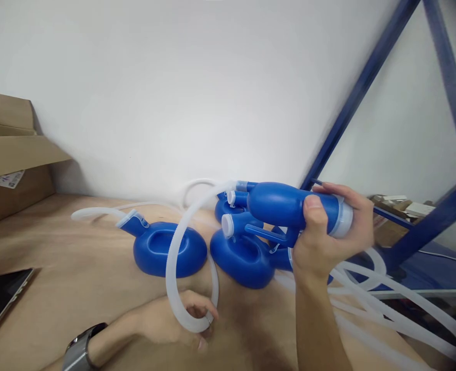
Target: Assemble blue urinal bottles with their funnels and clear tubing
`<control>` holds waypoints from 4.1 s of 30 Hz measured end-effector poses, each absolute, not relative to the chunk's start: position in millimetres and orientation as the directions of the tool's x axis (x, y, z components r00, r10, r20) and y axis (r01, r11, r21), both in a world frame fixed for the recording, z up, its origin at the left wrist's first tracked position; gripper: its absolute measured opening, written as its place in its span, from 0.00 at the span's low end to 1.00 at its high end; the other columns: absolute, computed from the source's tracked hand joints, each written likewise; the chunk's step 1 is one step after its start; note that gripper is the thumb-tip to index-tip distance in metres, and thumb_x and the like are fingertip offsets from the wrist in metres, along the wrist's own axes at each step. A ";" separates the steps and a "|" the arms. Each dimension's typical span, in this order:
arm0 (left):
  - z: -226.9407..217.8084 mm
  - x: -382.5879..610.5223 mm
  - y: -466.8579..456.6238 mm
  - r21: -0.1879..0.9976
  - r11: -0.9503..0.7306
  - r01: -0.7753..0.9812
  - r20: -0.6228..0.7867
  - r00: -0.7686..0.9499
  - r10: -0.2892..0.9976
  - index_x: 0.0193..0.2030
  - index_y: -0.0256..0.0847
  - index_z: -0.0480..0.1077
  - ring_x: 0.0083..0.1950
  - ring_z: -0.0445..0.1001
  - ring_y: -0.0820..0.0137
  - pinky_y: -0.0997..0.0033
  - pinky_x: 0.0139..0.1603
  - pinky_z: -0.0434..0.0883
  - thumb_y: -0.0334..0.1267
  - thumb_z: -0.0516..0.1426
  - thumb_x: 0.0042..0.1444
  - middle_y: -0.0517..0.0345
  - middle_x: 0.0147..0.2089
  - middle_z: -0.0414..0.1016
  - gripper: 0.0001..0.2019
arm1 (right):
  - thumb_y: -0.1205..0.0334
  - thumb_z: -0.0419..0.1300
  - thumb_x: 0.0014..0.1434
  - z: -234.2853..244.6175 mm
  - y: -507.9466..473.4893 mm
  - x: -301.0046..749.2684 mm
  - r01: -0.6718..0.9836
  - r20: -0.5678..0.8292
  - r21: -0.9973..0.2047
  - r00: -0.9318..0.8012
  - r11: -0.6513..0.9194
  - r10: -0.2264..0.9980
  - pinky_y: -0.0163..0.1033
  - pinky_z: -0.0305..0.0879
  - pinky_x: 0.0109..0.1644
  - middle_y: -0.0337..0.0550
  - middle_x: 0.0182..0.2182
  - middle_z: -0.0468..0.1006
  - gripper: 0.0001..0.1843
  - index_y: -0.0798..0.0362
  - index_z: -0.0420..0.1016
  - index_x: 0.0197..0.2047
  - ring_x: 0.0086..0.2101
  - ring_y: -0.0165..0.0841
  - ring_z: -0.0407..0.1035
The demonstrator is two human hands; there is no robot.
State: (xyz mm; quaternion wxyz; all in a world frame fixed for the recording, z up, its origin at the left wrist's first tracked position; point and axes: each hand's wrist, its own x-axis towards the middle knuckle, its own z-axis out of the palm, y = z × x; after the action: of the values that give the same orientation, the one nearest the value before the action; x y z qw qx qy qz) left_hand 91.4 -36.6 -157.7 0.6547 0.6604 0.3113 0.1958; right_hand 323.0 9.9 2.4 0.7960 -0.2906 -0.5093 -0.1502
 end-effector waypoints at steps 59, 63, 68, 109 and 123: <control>-172.4 12.6 -74.0 0.890 -0.393 0.230 0.409 -0.026 0.912 0.59 0.54 0.50 0.26 0.74 0.72 0.73 0.26 0.73 0.52 0.53 0.72 0.66 0.36 0.75 0.17 | 0.59 0.68 0.52 11.5 16.4 385.6 0.255 0.750 -0.653 0.346 0.713 0.563 0.44 0.71 0.38 0.39 0.33 0.81 0.09 0.48 0.83 0.39 0.36 0.40 0.75; -172.2 9.3 -73.9 0.844 -0.421 0.332 0.426 0.063 0.903 0.55 0.52 0.55 0.27 0.74 0.73 0.72 0.29 0.73 0.50 0.50 0.74 0.64 0.37 0.75 0.11 | 0.59 0.68 0.53 13.5 13.4 385.8 0.228 0.743 -0.666 0.289 0.710 0.604 0.43 0.70 0.40 0.39 0.35 0.82 0.10 0.48 0.83 0.40 0.37 0.39 0.75; -174.4 8.2 -71.0 0.800 -0.456 0.391 0.437 0.142 0.888 0.51 0.49 0.60 0.27 0.72 0.71 0.71 0.30 0.70 0.50 0.51 0.73 0.66 0.28 0.71 0.09 | 0.59 0.68 0.53 14.7 8.7 392.1 0.295 0.774 -0.634 0.254 0.715 0.580 0.44 0.71 0.41 0.38 0.35 0.81 0.10 0.47 0.83 0.40 0.37 0.39 0.75; -71.7 87.9 -40.1 0.503 -0.730 0.463 0.657 0.344 0.671 0.31 0.46 0.45 0.28 0.57 0.74 0.76 0.29 0.58 0.23 0.47 0.59 0.67 0.27 0.58 0.15 | 0.63 0.68 0.54 7.5 10.6 325.9 0.159 0.651 -0.664 -0.358 0.730 0.670 0.43 0.67 0.52 0.39 0.40 0.81 0.14 0.48 0.81 0.46 0.43 0.39 0.76; -73.1 87.4 -45.2 0.506 -0.729 0.462 0.657 0.341 0.672 0.31 0.46 0.43 0.28 0.57 0.74 0.76 0.28 0.56 0.21 0.46 0.58 0.67 0.27 0.57 0.16 | 0.63 0.68 0.52 7.4 11.8 327.5 0.152 0.651 -0.675 -0.339 0.722 0.679 0.44 0.67 0.51 0.39 0.39 0.81 0.15 0.48 0.82 0.45 0.43 0.39 0.76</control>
State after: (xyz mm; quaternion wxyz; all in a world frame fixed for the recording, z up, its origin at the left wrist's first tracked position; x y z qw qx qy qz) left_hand 87.4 -45.2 -73.1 0.1156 0.8107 0.3497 0.4551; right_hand 327.5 11.8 7.4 0.5088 -0.2676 -0.7761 0.2592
